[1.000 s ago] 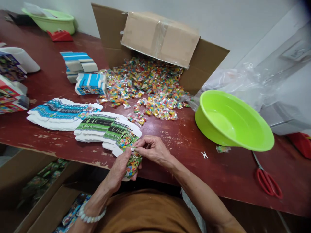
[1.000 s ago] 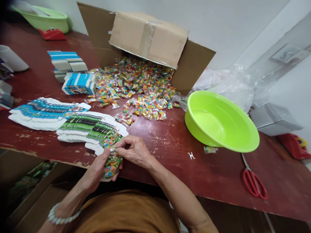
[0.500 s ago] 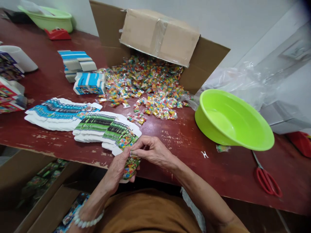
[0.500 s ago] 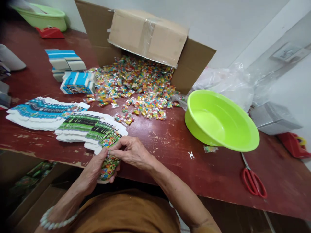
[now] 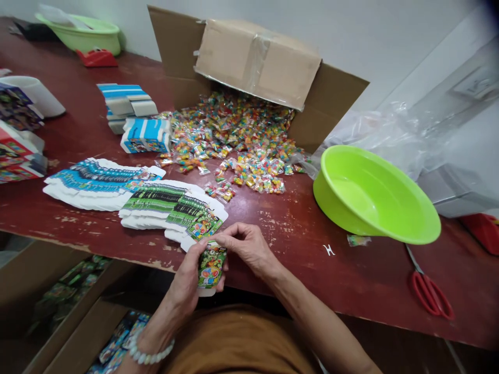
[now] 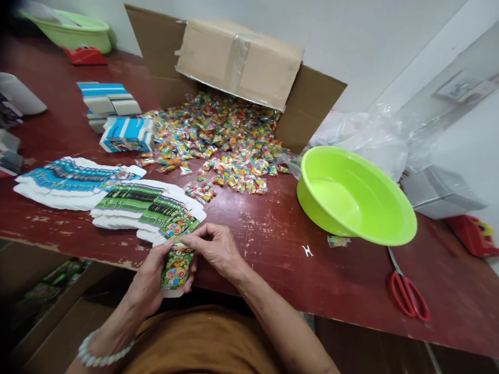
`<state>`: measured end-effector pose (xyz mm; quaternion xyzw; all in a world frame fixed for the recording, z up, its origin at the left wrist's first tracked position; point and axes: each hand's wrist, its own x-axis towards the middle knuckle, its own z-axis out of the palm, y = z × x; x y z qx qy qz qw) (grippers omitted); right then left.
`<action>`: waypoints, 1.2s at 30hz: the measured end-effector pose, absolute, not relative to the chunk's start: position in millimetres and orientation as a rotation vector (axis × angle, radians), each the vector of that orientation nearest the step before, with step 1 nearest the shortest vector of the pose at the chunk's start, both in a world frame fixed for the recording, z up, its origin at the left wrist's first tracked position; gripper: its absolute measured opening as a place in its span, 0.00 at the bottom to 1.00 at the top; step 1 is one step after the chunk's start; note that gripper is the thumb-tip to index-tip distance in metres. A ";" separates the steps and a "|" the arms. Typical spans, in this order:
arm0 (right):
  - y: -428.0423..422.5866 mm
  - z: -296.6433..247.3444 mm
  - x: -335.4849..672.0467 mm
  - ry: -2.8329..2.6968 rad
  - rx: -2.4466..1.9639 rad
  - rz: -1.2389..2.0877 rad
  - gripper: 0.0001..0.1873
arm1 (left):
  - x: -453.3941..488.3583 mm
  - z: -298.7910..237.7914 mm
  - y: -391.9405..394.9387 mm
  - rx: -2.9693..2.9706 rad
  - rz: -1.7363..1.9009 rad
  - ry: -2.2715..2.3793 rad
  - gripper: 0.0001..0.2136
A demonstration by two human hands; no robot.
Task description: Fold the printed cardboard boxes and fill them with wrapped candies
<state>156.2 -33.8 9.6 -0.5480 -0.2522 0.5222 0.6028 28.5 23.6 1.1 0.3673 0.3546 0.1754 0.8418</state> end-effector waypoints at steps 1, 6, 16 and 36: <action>-33.5 9.8 157.4 -0.592 -1.274 1.215 0.22 | 28.9 1.1 23.2 0.776 0.376 0.749 0.20; -32.0 11.0 159.3 -0.940 -1.356 0.915 0.15 | 30.2 5.9 23.1 0.782 0.390 0.780 0.24; -29.5 -1.4 166.8 -1.158 -1.314 1.101 0.12 | 26.2 6.0 20.2 0.698 0.536 0.801 0.26; 14.8 -18.8 251.8 -0.851 -1.806 0.670 0.14 | -119.4 -37.2 41.8 1.154 -0.003 0.955 0.17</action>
